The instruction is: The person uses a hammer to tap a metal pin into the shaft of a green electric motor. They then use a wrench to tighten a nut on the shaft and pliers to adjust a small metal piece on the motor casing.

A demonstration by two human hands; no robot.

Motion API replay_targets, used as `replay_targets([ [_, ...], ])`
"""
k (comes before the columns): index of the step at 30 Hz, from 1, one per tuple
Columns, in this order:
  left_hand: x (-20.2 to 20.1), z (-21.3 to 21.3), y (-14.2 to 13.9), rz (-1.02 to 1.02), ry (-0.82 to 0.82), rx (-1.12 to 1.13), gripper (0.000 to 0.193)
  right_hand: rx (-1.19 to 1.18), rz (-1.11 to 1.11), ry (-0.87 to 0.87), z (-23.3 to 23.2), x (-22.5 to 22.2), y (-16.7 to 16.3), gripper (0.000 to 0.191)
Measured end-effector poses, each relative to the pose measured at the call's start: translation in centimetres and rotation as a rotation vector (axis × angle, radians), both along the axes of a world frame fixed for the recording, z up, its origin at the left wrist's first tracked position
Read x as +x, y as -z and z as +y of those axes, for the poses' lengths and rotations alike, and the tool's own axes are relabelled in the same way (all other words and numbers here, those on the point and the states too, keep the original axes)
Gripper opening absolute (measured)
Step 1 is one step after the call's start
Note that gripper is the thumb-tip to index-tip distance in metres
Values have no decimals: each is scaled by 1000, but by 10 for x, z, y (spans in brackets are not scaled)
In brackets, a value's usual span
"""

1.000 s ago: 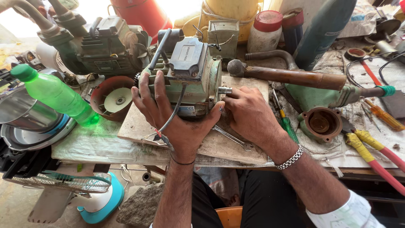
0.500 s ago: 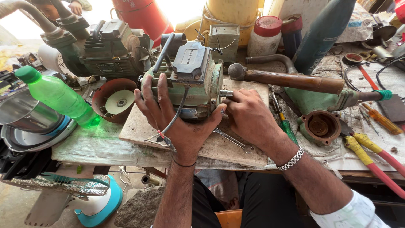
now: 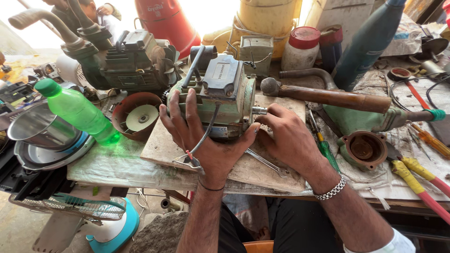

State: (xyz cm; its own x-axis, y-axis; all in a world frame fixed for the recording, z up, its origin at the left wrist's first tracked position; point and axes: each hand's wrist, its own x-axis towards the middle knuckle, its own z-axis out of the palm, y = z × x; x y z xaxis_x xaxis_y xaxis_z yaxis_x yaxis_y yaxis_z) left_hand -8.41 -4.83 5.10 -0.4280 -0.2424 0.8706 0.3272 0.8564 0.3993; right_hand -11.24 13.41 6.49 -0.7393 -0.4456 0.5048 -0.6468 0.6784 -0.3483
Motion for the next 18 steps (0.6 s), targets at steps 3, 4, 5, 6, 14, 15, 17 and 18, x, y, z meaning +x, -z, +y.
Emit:
replay_targets([
  [3, -2, -1, 2, -24, 1, -5, 114, 70, 65, -35, -1, -4, 0, 31],
  [4, -2, -1, 2, -38, -1, -8, 114, 105, 85, -46, -1, -4, 0, 31],
  [5, -2, -1, 2, -39, 1, -5, 114, 117, 90, -38, -1, -4, 0, 30],
  [6, -2, -1, 2, -36, 0, -4, 114, 129, 100, -31, -2, -3, 0, 29],
  [14, 2, -2, -1, -6, 1, -6, 114, 4, -32, 0, -2, 1, -5, 28],
  [15, 1, -2, 0, -5, 1, -11, 115, 21, -18, -10, -2, 0, -5, 26],
  [17, 0, -2, 1, -12, 6, -16, 114, 46, 14, -20, -1, -1, -4, 23],
  [18, -1, -2, 1, -19, 6, -17, 114, 53, 31, -24, -1, -1, -3, 23],
])
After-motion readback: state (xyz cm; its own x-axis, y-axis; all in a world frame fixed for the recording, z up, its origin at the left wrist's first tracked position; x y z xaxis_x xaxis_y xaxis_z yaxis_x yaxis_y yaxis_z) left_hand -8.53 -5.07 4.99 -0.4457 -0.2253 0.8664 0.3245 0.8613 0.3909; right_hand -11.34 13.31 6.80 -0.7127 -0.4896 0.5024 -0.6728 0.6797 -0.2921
